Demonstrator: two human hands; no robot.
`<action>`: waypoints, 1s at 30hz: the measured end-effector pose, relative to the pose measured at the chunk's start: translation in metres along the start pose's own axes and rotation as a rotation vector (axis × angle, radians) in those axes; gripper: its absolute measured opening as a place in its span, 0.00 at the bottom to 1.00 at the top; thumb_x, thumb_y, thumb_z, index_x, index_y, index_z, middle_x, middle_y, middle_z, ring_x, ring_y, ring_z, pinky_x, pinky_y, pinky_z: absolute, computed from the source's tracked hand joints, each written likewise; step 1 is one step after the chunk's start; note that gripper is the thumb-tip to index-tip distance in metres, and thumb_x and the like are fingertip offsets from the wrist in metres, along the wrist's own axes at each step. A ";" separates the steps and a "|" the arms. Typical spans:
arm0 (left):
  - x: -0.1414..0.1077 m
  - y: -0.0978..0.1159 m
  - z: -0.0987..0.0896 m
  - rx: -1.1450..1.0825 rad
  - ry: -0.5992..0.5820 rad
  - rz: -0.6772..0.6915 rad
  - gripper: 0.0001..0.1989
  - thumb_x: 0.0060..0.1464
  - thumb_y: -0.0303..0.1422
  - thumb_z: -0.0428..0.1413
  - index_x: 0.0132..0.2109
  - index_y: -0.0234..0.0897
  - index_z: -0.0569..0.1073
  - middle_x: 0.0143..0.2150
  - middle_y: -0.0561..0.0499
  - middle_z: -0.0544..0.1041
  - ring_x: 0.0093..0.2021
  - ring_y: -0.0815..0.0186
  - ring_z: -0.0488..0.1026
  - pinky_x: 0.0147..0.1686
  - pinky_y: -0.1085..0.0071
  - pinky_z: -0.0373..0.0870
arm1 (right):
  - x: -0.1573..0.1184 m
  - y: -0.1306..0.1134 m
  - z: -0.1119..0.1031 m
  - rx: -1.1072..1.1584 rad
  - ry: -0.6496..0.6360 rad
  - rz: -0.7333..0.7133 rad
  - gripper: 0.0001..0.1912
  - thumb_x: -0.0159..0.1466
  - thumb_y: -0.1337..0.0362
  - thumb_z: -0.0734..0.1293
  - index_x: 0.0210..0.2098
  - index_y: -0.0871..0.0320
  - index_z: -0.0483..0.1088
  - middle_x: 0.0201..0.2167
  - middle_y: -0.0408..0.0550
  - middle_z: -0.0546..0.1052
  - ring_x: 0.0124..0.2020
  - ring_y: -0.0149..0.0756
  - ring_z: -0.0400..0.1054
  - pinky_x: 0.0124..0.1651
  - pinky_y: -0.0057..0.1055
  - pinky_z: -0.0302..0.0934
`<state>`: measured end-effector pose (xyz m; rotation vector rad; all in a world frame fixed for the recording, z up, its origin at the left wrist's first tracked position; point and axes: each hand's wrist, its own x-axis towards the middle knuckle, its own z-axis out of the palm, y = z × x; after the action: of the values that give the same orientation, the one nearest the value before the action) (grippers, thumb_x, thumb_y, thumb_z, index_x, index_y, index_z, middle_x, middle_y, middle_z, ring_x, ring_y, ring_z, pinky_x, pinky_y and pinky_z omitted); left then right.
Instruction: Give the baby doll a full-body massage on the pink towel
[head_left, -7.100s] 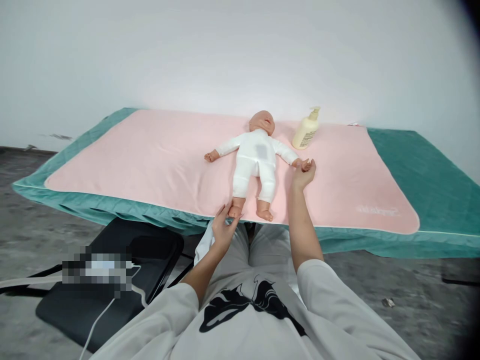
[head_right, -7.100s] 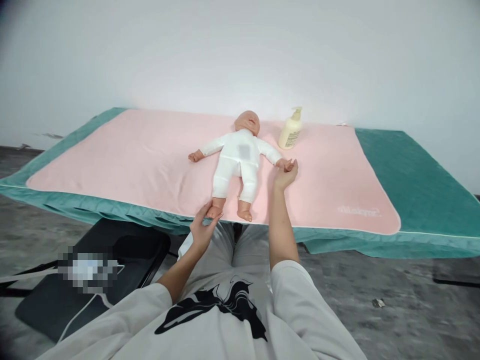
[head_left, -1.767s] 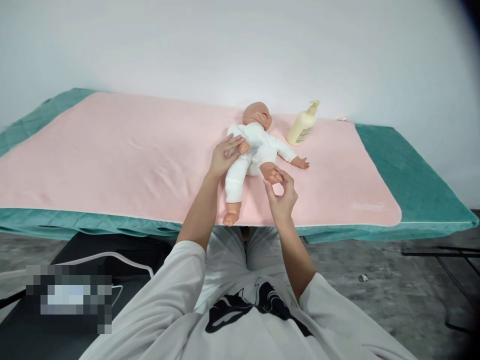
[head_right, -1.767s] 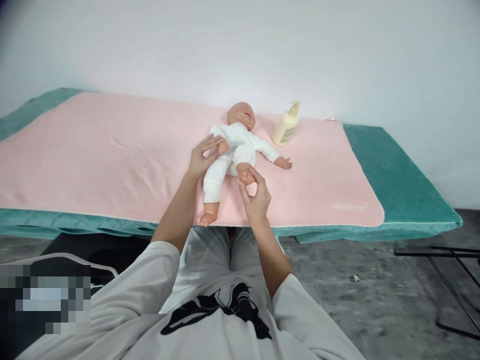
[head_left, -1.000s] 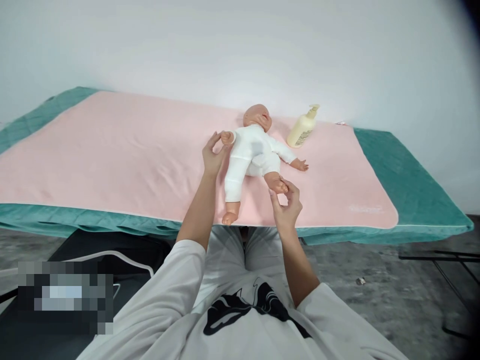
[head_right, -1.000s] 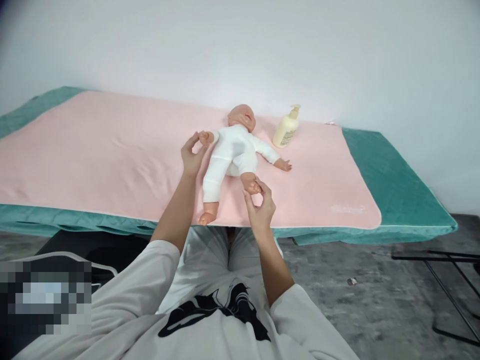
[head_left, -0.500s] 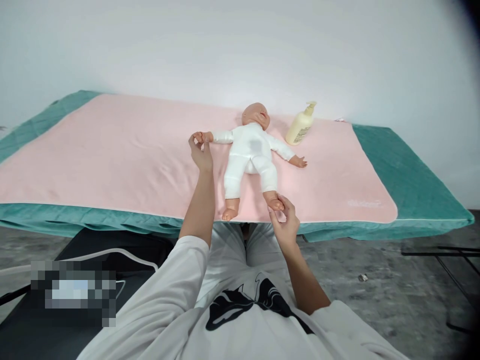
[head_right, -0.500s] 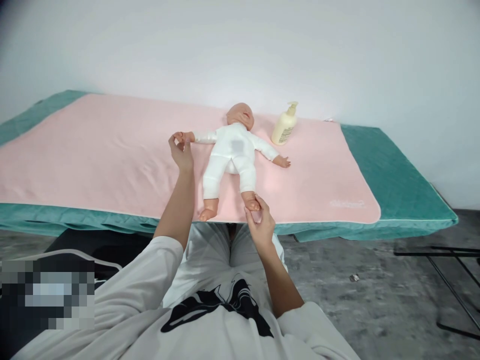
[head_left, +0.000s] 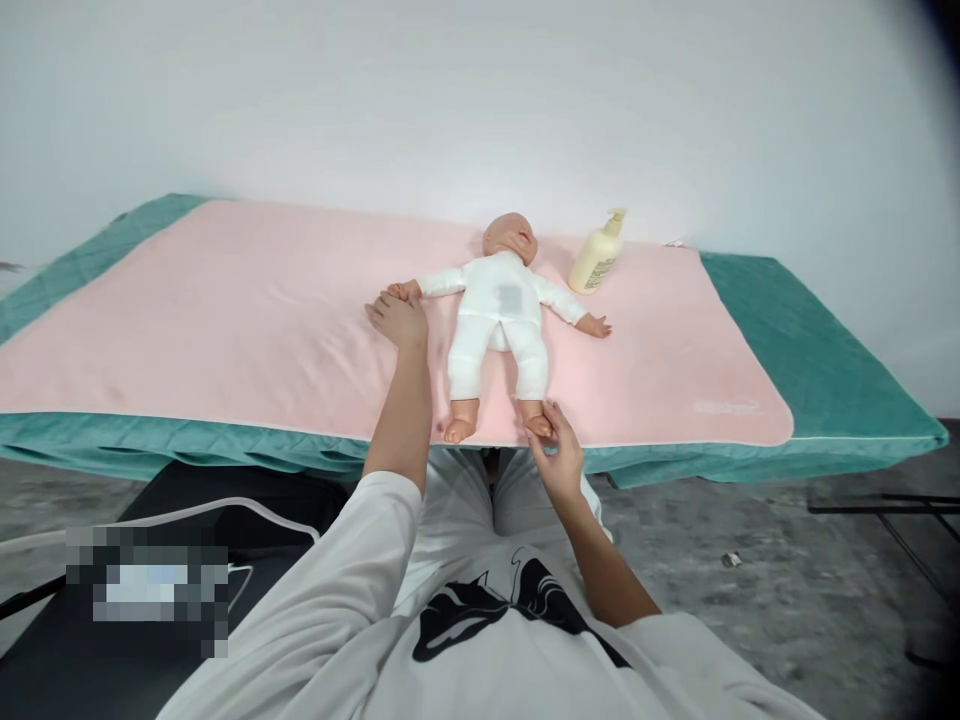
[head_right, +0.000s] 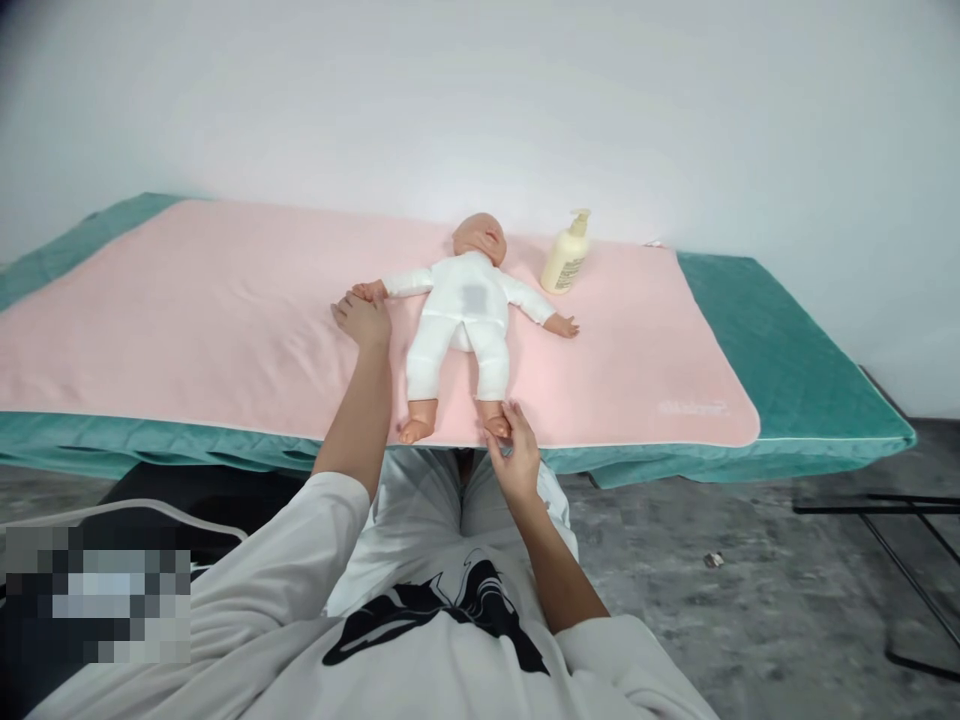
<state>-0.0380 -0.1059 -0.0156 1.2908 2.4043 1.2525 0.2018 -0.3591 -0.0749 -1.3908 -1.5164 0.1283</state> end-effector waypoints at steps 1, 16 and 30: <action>0.000 -0.001 0.000 0.007 0.003 0.005 0.26 0.64 0.41 0.50 0.61 0.24 0.64 0.65 0.26 0.63 0.72 0.44 0.49 0.69 0.44 0.43 | -0.001 0.001 0.000 -0.002 -0.009 0.007 0.26 0.64 0.64 0.68 0.62 0.56 0.65 0.58 0.57 0.74 0.62 0.46 0.67 0.61 0.48 0.67; 0.006 -0.006 -0.003 -0.285 0.051 0.178 0.20 0.62 0.37 0.52 0.58 0.32 0.65 0.62 0.32 0.67 0.69 0.52 0.58 0.70 0.49 0.46 | 0.004 -0.008 -0.001 0.038 0.098 -0.023 0.27 0.62 0.67 0.69 0.60 0.57 0.65 0.55 0.57 0.76 0.59 0.46 0.70 0.60 0.46 0.69; -0.024 0.029 -0.001 -0.524 0.061 0.656 0.19 0.55 0.45 0.60 0.50 0.41 0.75 0.50 0.46 0.79 0.54 0.57 0.73 0.60 0.56 0.64 | 0.070 -0.025 -0.002 0.081 0.140 0.005 0.25 0.64 0.61 0.68 0.59 0.56 0.65 0.56 0.56 0.75 0.58 0.43 0.70 0.61 0.44 0.66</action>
<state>-0.0057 -0.1161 -0.0001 1.9148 1.5198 1.9210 0.1998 -0.3135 -0.0165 -1.3121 -1.3777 0.0924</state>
